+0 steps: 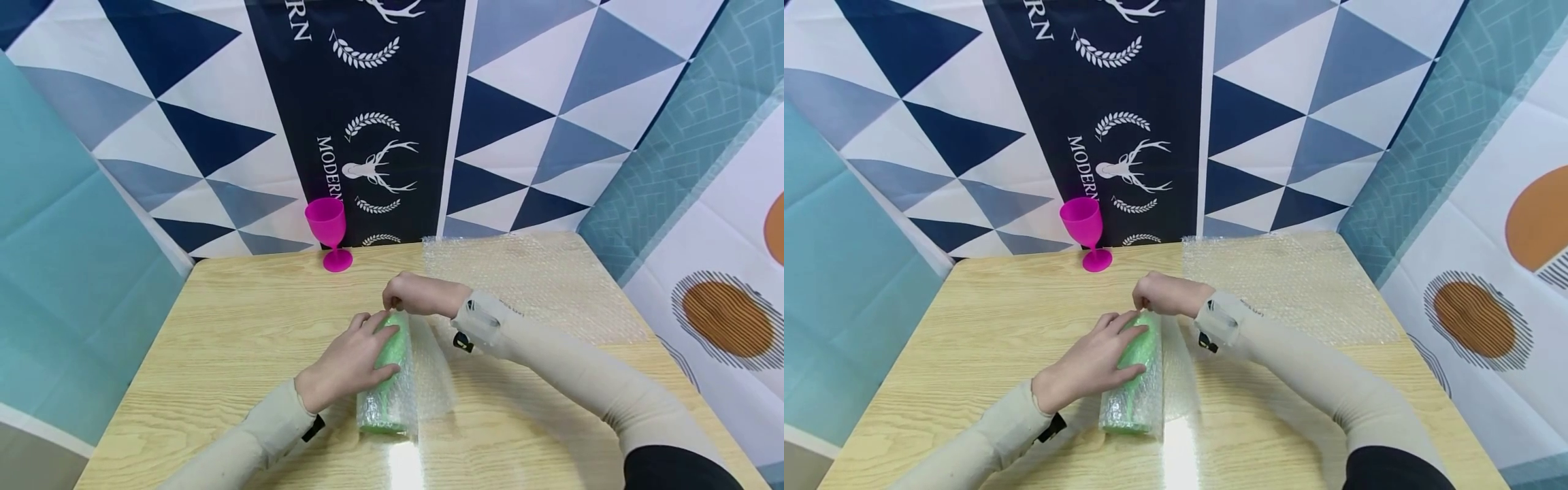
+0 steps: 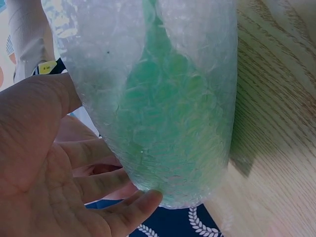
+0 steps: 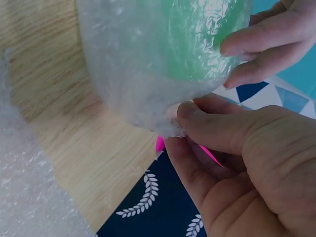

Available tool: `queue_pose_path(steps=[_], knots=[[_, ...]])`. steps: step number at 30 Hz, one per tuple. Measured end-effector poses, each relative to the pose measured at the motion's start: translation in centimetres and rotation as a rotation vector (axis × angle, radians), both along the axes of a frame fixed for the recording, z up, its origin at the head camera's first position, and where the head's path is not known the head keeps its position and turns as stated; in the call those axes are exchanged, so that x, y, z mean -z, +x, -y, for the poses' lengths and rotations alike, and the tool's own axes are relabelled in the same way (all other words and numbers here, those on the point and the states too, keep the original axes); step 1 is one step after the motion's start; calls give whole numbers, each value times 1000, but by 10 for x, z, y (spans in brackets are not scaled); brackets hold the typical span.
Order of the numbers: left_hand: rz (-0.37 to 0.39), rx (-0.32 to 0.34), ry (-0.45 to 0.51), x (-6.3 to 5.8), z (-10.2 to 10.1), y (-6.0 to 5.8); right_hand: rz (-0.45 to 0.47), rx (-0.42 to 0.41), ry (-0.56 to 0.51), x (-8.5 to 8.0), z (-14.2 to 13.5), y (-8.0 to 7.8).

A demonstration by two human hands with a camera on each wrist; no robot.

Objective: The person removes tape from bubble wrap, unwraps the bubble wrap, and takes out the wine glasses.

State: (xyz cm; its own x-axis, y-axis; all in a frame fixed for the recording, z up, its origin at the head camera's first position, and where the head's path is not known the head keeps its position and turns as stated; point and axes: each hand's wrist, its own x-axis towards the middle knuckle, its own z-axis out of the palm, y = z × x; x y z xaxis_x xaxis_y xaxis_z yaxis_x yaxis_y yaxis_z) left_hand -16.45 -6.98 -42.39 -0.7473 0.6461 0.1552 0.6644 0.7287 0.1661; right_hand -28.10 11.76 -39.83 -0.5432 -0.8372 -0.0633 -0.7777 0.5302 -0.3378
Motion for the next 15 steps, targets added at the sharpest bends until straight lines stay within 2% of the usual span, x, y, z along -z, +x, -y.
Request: queue_pose_path(steps=[8, 15], knots=[[28, -21, -11, -1, 0, 1, -28, -25, 1, 5, -6, -8], [28, -32, -13, -1, -1, 1, -21, 14, -4, 7, -16, -15]])
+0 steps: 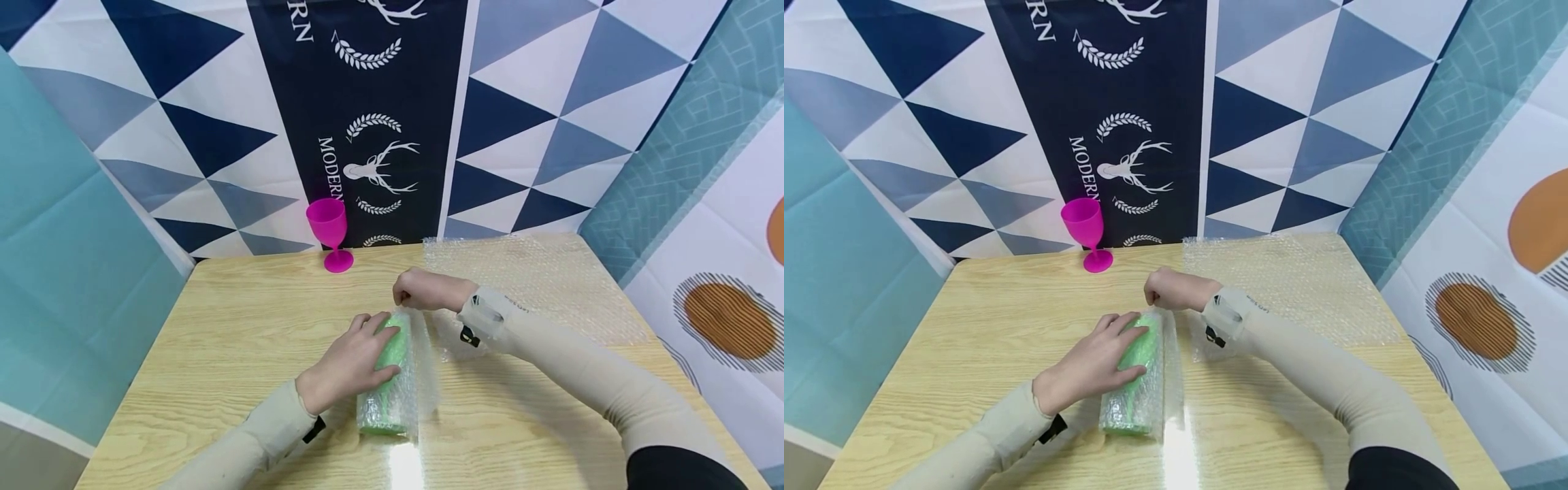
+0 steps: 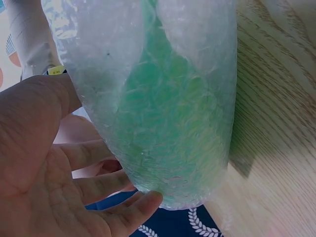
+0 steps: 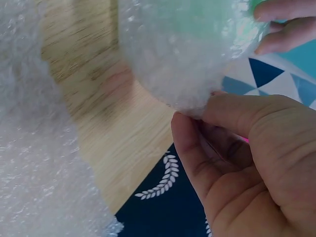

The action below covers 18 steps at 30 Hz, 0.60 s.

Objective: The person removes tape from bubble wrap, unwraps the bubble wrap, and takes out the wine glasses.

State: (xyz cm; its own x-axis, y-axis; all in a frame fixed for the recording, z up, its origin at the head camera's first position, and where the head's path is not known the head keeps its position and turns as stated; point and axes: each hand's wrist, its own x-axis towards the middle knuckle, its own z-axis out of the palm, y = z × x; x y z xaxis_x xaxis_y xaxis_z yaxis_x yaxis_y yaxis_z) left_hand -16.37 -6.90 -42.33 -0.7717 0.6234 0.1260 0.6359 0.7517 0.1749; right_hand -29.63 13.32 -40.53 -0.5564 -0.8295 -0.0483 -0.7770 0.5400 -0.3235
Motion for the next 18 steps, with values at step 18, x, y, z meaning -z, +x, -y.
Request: queue_pose_path(steps=[18], knots=[[4, -18, 17, 2, 0, 1, 9, 133, 13, 15, -25, -11]])
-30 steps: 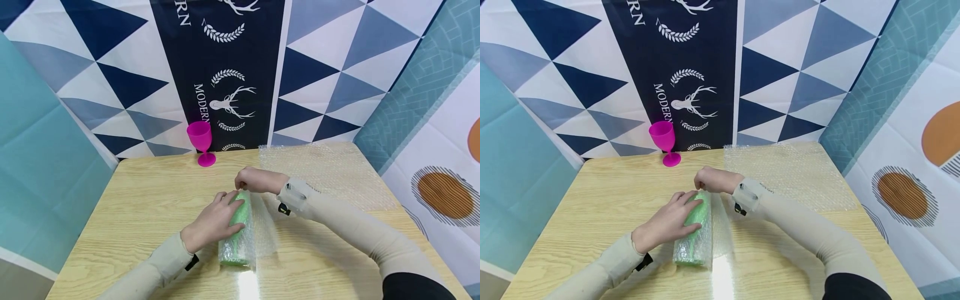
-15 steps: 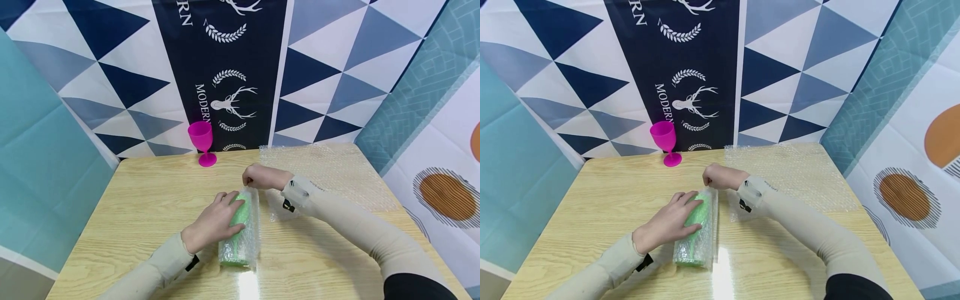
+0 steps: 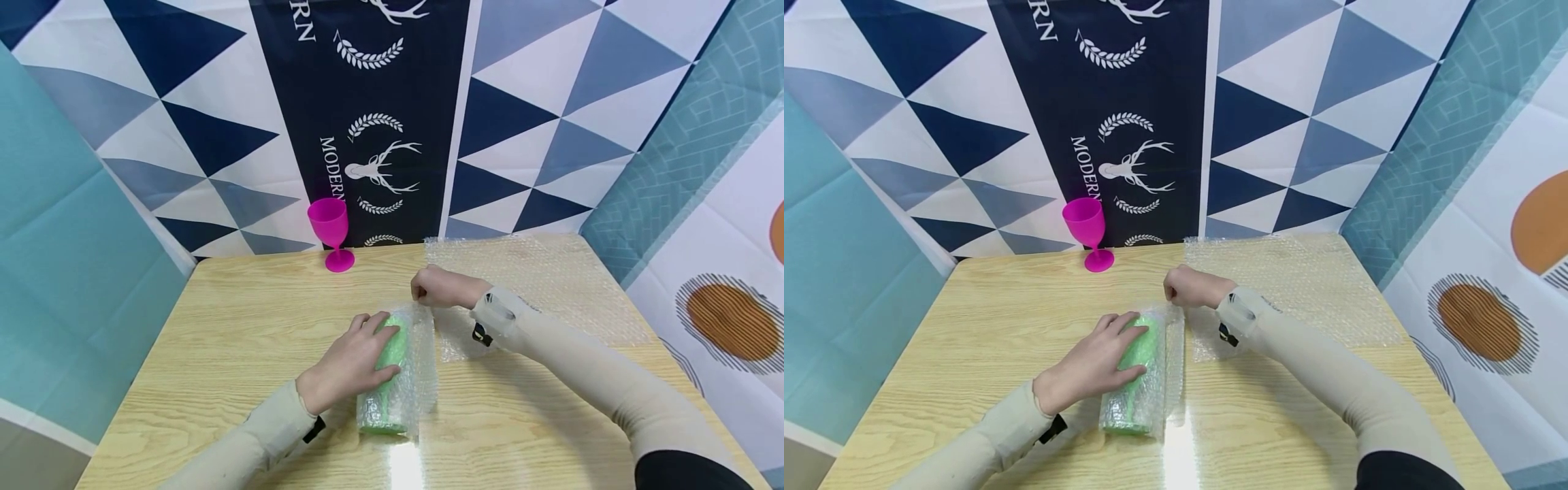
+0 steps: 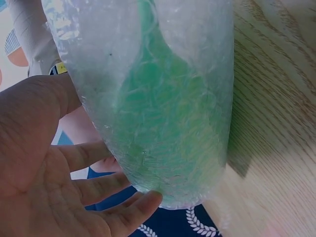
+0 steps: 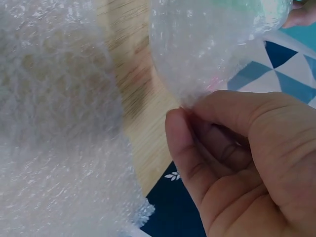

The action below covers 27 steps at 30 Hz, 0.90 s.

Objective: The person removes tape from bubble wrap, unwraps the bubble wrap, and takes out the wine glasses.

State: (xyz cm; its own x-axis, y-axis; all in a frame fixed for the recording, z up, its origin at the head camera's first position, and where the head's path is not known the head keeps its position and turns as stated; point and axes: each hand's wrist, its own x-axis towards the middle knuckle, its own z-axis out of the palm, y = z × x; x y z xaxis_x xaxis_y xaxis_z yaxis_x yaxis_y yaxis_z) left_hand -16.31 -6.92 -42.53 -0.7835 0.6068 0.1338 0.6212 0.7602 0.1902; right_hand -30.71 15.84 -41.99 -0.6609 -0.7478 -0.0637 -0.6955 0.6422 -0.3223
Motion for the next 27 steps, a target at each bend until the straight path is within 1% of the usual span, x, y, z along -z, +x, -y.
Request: queue_pose_path(steps=[5, 9, 14, 20, 27], knots=[[1, 3, -4, 0, 1, 0, 15, 42, 15, 1, -4, 0], [0, 11, 0, 0, 1, -1, 34, 58, 40, -1, -4, 1], [2, 13, 0, 0, 1, 0, 60, 44, 50, -7, 1, 3], [-9, 16, -7, 1, 1, -1, 97, 12, 21, -14, 12, 4], [-21, 21, -15, 1, 1, -1, 154, -12, 0, -12, 22, 8]])
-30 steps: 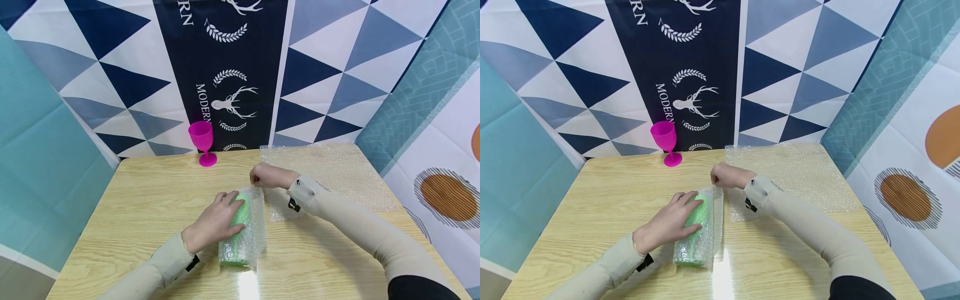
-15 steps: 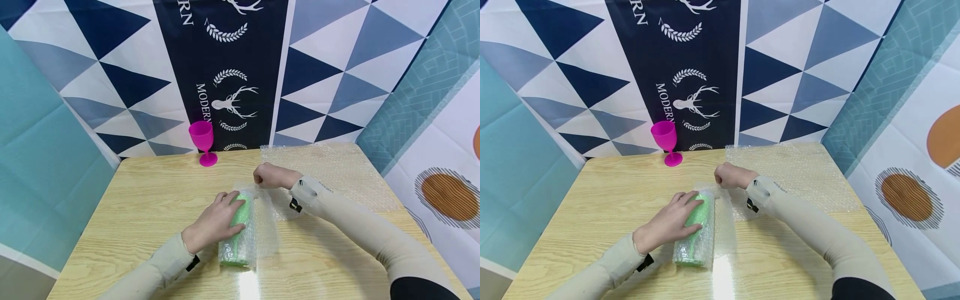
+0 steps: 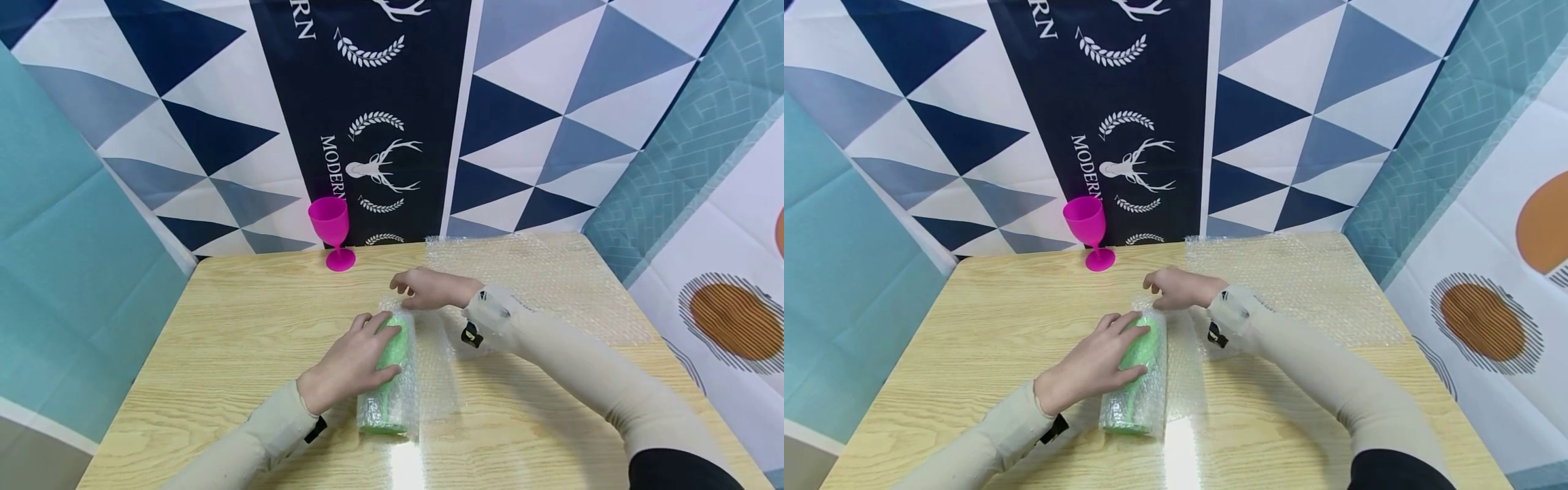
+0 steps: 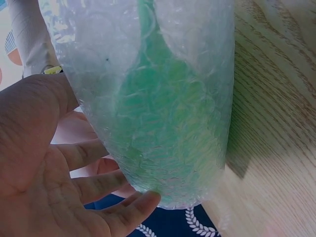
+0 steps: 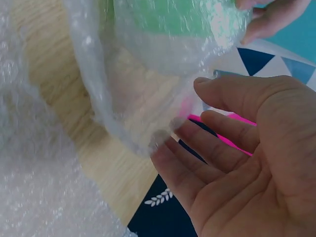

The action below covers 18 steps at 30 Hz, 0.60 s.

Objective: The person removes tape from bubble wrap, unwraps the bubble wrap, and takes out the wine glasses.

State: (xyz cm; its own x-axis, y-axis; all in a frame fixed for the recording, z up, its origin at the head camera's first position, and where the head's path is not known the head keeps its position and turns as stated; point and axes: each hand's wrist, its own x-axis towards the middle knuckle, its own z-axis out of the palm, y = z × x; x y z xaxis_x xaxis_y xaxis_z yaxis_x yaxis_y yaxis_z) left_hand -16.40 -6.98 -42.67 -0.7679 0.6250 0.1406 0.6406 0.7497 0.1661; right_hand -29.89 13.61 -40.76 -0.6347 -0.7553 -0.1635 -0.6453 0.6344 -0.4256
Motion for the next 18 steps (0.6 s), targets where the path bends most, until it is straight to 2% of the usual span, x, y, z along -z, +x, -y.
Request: queue_pose_path(steps=[6, 14, 18], knots=[[-4, -3, -3, 0, -1, 1, -8, -25, 1, 4, 5, 0], [21, -16, -5, -2, -2, 3, -32, 2, 0, 5, 4, 0], [8, -17, -10, -2, -3, 2, -52, 3, -25, 5, 1, 0]])
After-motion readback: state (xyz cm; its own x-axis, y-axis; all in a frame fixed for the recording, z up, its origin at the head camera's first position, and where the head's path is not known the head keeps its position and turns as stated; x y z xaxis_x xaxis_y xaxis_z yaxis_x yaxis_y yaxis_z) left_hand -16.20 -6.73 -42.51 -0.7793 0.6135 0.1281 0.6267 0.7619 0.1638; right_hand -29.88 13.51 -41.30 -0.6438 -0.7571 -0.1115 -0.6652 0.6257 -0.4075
